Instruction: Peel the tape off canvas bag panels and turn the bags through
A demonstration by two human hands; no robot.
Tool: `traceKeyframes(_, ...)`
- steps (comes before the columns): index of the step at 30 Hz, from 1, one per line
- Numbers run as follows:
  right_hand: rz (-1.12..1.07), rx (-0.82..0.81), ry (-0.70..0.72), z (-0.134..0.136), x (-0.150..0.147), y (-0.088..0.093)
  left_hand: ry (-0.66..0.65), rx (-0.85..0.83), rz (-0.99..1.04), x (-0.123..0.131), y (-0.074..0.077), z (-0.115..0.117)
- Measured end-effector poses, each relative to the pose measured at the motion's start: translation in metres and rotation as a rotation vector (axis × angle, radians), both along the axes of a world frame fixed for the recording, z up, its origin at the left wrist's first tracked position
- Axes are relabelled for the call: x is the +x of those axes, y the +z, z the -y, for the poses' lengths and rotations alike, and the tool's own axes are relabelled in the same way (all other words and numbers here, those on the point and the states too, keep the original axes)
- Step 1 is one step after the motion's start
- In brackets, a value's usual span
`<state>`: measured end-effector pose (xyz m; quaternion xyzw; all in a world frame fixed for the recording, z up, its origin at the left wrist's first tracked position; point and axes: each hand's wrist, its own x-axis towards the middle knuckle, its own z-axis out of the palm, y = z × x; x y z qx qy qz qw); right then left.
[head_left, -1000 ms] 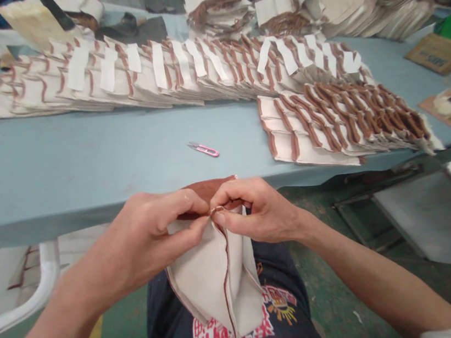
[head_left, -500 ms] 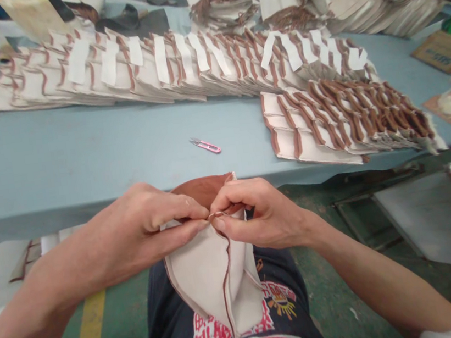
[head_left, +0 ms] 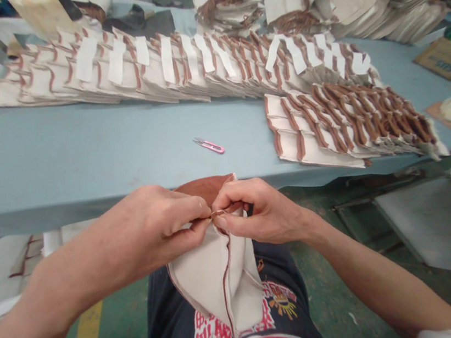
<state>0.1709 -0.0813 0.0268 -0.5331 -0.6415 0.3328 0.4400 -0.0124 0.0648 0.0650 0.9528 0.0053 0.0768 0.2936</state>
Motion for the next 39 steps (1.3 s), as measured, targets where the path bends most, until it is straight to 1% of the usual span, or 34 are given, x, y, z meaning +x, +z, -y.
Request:
traceKeyframes(2, 0.041, -0.008, -0.013, 0.0, 0.0, 0.0, -0.044, 0.043, -0.011, 0.001, -0.002, 0.0)
traceKeyframes(3, 0.063, -0.006, -0.023, 0.0, -0.001, 0.001, -0.034, 0.057, -0.007, 0.001, -0.004, 0.0)
traceKeyframes(5, 0.107, 0.008, -0.045, 0.0, -0.001, 0.002, 0.044, 0.028, 0.014, 0.001, -0.007, -0.001)
traceKeyframes(8, 0.181, 0.056, -0.056, 0.003, -0.003, 0.002, 0.155, -0.179, -0.015, 0.002, -0.012, 0.003)
traceKeyframes(10, 0.21, 0.086, -0.055, 0.006, -0.003, 0.002, 0.199, -0.34, -0.049, 0.003, -0.015, 0.008)
traceKeyframes(13, 0.185, 0.079, -0.053, 0.009, -0.005, 0.001, 0.215, -0.518, -0.073, 0.006, -0.018, 0.016)
traceKeyframes(15, 0.167, 0.068, -0.063, 0.01, -0.006, 0.001, 0.212, -0.579, -0.077, 0.005, -0.019, 0.019)
traceKeyframes(18, 0.15, 0.069, -0.07, 0.009, -0.008, 0.001, 0.194, -0.576, -0.089, 0.002, -0.019, 0.017)
traceKeyframes(22, 0.146, 0.077, -0.058, 0.009, -0.01, 0.001, 0.128, -0.509, -0.085, -0.002, -0.018, 0.014)
traceKeyframes(24, 0.161, 0.079, -0.061, 0.009, -0.01, 0.002, 0.107, -0.454, -0.062, -0.003, -0.018, 0.014)
traceKeyframes(28, 0.184, 0.085, -0.066, 0.009, -0.011, 0.003, 0.084, -0.288, 0.025, -0.005, -0.018, 0.013)
traceKeyframes(30, 0.174, 0.1, -0.069, 0.009, -0.01, 0.003, 0.079, -0.239, 0.055, -0.006, -0.018, 0.012)
traceKeyframes(33, 0.118, 0.113, -0.077, 0.008, -0.011, 0.004, 0.081, -0.274, 0.052, -0.005, -0.016, 0.011)
traceKeyframes(36, 0.036, 0.097, -0.1, 0.008, -0.014, 0.004, 0.128, -0.336, 0.013, -0.004, -0.014, 0.012)
traceKeyframes(39, 0.0, 0.052, -0.142, 0.006, -0.018, 0.006, 0.174, -0.395, -0.03, -0.005, -0.013, 0.013)
